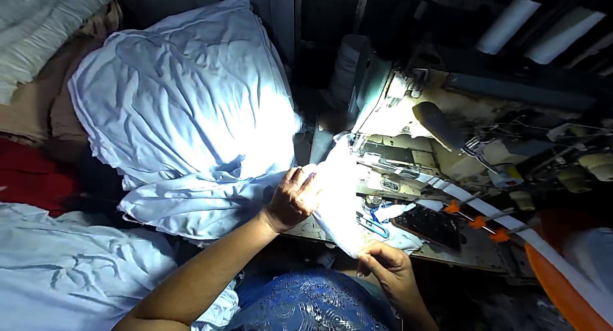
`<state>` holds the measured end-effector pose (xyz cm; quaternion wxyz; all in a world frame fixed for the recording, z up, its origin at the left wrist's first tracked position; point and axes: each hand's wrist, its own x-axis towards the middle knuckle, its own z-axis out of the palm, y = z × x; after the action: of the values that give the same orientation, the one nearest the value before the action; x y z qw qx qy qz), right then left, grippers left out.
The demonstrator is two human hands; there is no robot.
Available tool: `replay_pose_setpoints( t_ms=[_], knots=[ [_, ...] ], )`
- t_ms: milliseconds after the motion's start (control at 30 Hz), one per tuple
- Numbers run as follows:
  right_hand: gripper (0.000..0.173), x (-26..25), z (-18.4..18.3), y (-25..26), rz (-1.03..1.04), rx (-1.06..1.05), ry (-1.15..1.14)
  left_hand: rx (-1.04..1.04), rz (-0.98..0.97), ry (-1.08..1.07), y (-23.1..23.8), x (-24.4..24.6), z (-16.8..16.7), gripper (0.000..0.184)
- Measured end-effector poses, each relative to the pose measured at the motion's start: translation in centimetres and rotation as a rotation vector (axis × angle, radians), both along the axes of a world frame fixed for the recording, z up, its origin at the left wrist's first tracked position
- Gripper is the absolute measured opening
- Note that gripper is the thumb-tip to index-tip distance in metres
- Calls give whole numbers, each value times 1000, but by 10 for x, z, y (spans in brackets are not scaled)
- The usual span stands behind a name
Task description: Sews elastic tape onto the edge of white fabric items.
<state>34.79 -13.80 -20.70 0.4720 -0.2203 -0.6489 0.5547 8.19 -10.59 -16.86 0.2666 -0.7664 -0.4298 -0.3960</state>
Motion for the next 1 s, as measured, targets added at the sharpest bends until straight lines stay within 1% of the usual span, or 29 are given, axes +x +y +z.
replay_pose_setpoints(
  t_ms=[67,200,267,400,500,700,833,933,1000],
  knots=[
    [9,-2,1,6,-46,37,-17,25,1,28,5,-2,4,23],
    [9,-10,2,24,-91,42,6,-9,80,74,18,-4,13,21],
    [10,-17,1,34,-120,62,25,-66,114,95,28,-5,20,24],
    [11,-30,7,53,-155,121,42,-205,78,7,50,-8,37,33],
    [10,-40,10,67,-215,180,24,-311,66,-34,67,-12,48,29],
    [10,-59,15,97,-308,246,54,-303,132,19,101,-26,47,27],
    [11,-69,14,113,-337,265,58,-372,201,-20,108,-32,45,34],
    [13,-68,13,117,-359,327,-1,-352,220,-56,107,-34,39,37],
    [16,-67,10,116,-405,419,-80,-347,228,-69,103,-36,35,37]
  ],
)
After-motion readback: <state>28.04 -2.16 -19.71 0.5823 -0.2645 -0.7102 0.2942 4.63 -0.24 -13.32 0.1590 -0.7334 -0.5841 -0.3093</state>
